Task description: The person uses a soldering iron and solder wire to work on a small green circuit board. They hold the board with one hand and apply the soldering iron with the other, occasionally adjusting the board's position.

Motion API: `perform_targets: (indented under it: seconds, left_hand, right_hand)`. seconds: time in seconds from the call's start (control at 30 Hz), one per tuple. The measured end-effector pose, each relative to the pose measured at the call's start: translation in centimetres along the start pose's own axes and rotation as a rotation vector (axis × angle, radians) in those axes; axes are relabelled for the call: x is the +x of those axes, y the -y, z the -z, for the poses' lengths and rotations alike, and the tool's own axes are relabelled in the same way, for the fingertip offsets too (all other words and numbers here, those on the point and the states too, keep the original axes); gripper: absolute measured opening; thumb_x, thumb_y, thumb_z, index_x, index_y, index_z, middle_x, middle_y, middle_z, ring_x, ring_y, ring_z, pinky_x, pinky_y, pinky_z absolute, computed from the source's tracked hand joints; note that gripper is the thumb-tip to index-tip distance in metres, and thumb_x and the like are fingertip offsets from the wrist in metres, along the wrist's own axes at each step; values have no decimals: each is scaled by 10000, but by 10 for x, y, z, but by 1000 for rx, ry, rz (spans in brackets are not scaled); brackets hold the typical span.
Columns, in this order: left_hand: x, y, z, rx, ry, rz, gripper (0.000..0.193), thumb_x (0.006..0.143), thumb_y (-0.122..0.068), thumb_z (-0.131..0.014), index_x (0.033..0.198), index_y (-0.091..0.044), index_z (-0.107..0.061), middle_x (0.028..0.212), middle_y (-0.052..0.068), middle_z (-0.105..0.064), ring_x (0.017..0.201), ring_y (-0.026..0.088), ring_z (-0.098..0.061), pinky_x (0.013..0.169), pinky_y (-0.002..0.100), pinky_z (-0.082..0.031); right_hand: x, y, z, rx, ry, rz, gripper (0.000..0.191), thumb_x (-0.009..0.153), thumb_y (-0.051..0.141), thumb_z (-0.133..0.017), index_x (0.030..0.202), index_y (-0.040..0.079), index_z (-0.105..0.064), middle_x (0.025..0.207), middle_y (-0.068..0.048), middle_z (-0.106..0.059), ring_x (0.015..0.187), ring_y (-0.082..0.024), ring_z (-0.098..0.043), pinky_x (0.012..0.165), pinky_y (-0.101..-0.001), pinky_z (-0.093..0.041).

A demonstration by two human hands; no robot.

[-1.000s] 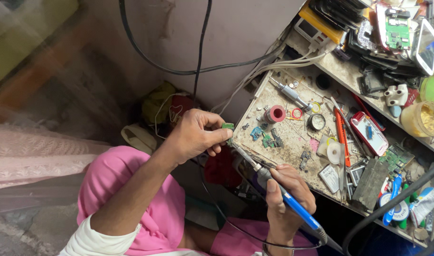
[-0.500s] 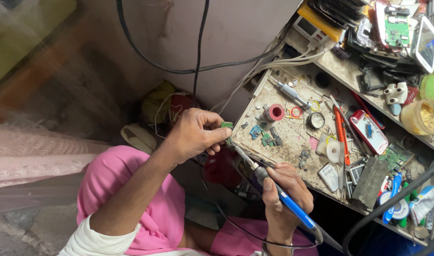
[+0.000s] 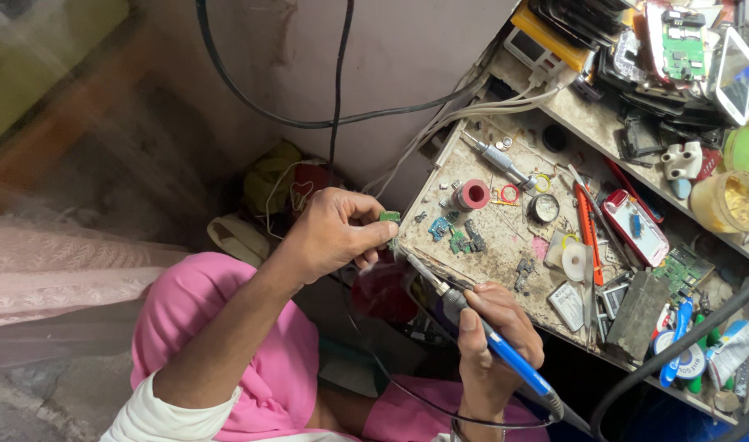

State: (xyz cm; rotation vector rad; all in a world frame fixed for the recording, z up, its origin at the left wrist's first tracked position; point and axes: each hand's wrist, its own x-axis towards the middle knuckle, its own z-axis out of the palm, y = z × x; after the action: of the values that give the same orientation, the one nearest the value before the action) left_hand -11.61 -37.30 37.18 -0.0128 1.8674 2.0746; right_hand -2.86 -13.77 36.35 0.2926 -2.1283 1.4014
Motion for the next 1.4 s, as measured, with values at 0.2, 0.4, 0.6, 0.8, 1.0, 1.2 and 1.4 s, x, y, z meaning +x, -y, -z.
perform_targets:
  seconds: [0.2,0.4,0.6,0.8,1.0,1.2,1.4]
  left_hand:
    - [1,1,0,-8,6,-13,190,910,-162,-731,805,-5,-741,627,-2,-676,529,46,-639,473,206,-529]
    - [4,4,2,-10,12,-10,190,908,-163,-733,796,-10,-736,637,-4,-675,536,47,-643,476,209,-541]
    - [6,7,3,-38,25,-3,194,907,-160,-736,783,-11,-730,640,-4,-671,535,47,-636,475,208,-536]
    - [6,7,2,-44,23,5,194,910,-153,-735,777,-12,-727,641,-8,-669,536,44,-632,476,204,-535]
    - [8,10,3,-62,33,-6,195,910,-152,-735,771,-15,-726,636,-4,-669,533,47,-632,471,207,-530]
    - [7,12,2,-61,31,4,204,910,-155,-736,765,-11,-721,637,-6,-664,531,47,-628,470,209,-529]
    - [0,10,0,-60,36,1,202,911,-159,-735,772,-13,-724,643,-6,-666,535,47,-630,476,209,-530]
  right_hand:
    - [1,0,-2,-27,2,-2,229,931,181,-725,993,-40,-733,941,-139,-729,899,-235,-726,1004,-404,-575]
    - [3,2,-5,-47,8,-8,249,927,192,-737,1004,-45,-732,935,-140,-720,961,-263,-719,1039,-421,-569]
    - [2,-1,-6,-54,-1,-8,248,928,193,-732,1004,-43,-734,933,-136,-725,947,-257,-720,1047,-422,-572]
    - [0,-4,-5,-41,0,-5,253,931,200,-739,1000,-43,-734,942,-140,-726,952,-261,-718,1046,-424,-569]
    - [1,-3,-6,-48,7,-9,230,923,174,-726,993,-45,-731,922,-134,-722,941,-257,-721,1043,-424,-575]
    - [0,-5,-4,-57,16,7,217,920,159,-717,985,-48,-728,930,-137,-731,942,-253,-729,1044,-423,-578]
    - [-6,-1,0,26,-58,-49,227,955,173,-706,1010,-46,-731,980,-138,-729,962,-248,-720,1006,-391,-568]
